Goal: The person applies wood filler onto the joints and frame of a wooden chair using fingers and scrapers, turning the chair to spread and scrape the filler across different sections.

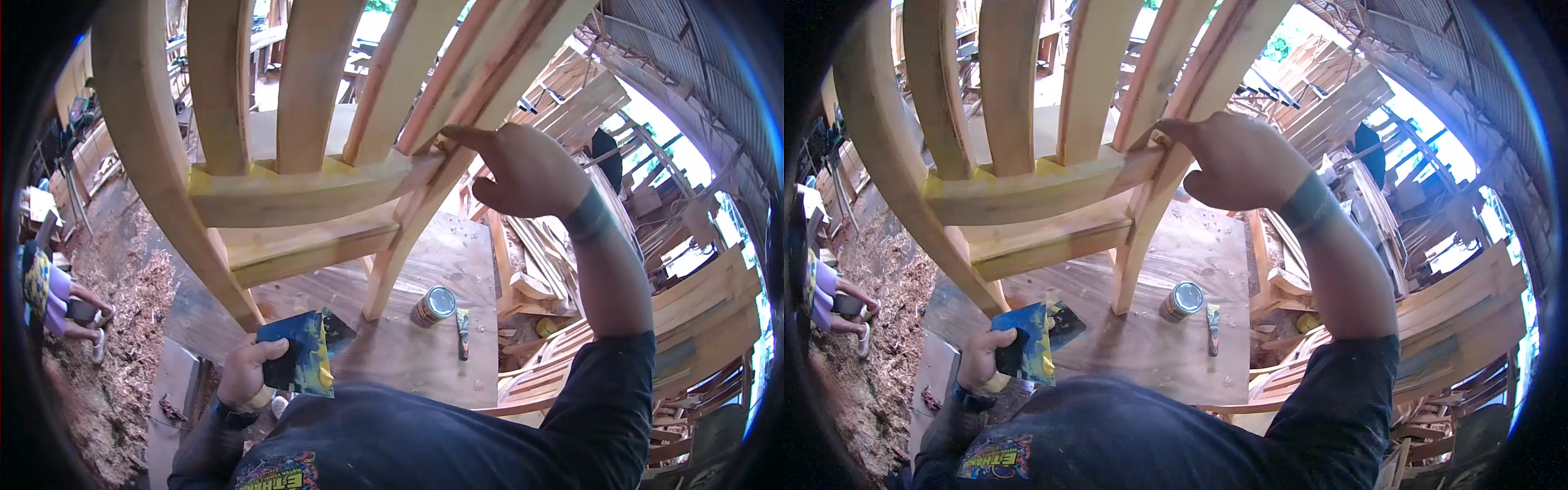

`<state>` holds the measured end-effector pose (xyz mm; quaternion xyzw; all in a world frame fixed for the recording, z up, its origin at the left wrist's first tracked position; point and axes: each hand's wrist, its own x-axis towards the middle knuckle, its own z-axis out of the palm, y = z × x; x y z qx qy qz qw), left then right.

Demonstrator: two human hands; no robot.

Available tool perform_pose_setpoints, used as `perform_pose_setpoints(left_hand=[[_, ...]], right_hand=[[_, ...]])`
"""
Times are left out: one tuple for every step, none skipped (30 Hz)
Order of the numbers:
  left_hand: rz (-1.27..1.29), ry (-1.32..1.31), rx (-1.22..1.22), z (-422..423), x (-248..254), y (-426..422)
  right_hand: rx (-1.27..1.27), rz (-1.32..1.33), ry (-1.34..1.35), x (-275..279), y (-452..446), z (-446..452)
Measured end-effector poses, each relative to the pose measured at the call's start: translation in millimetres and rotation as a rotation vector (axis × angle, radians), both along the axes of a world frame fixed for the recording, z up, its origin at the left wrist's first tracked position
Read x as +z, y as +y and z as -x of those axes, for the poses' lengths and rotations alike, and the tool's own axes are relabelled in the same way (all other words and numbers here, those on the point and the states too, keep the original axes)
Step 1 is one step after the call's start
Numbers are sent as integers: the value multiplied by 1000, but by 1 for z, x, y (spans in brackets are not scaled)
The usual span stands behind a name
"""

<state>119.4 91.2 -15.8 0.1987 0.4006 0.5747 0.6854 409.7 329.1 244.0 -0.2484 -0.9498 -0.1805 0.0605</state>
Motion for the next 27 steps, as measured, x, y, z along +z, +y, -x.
perform_pose_setpoints(left_hand=[[8, -6, 8, 0, -1, 0], [6, 0, 9, 0, -2, 0], [4, 9, 5, 1, -3, 1], [2, 19, -2, 2, -3, 3], [2, 20, -24, 2, -1, 3], [1, 21, -45, 3, 4, 2], [0, 22, -64, 4, 6, 2], [-7, 24, -58, 4, 5, 2], [-15, 25, -51, 4, 2, 2], [-23, 26, -44, 4, 0, 3], [-24, 15, -34, 3, -1, 4], [-25, 5, -25, 2, -2, 5], [-25, -5, -15, 1, -3, 5], [-28, -2, -8, 1, -2, 5], [-31, 1, -1, 1, -1, 5], [-36, 4, 7, 1, 0, 5], [-36, -1, 4, 1, -1, 6], [-37, -7, 1, 2, -3, 5], [-38, -13, -1, 4, -4, 5], [-39, -4, -1, 5, -5, 5], [-41, 4, 1, 6, -6, 5], [-42, 12, 3, 7, -7, 5], [-31, 15, 14, 7, -5, 4], [-19, 19, 21, 6, 0, 4], [-8, 26, 24, 6, 3, 4], [-15, 17, -5, 6, 3, 5], [-21, 7, -36, 7, 4, 6]], right_hand=[[-31, 28, -27, 0, -3, 2], [-67, 57, -49, -1, -5, 3], [-64, 83, -43, -2, -4, 4], [-64, 109, -36, -4, -1, 5], [-64, 136, -29, -7, 0, 6], [-152, 177, -72, -2, -7, 12], [-148, 175, -69, -3, -8, 12], [-143, 173, -68, -4, -8, 12], [-136, 172, -68, -4, -8, 12], [-160, 141, -87, -6, -10, 12], [-183, 111, -106, -9, -12, 12], [-205, 82, -126, -12, -15, 11], [-211, 84, -130, -15, -17, 9], [-217, 84, -134, -16, -18, 8], [-222, 84, -138, -16, -19, 6], [-199, 98, -113, -18, -20, 4], [-175, 112, -88, -22, -19, 0], [-150, 126, -64, -23, -18, -2], [-145, 158, -43, -22, -19, -4], [-139, 190, -22, -19, -19, -6], [-131, 220, -2, -17, -19, -7], [-101, 260, 58, -13, -17, -7], [-73, 301, 119, -7, -14, -8], [-49, 343, 182, -3, -11, -8], [-18, 323, 176, -3, -8, -6], [9, 302, 170, -5, -3, -4], [34, 282, 165, -9, 1, -3]])
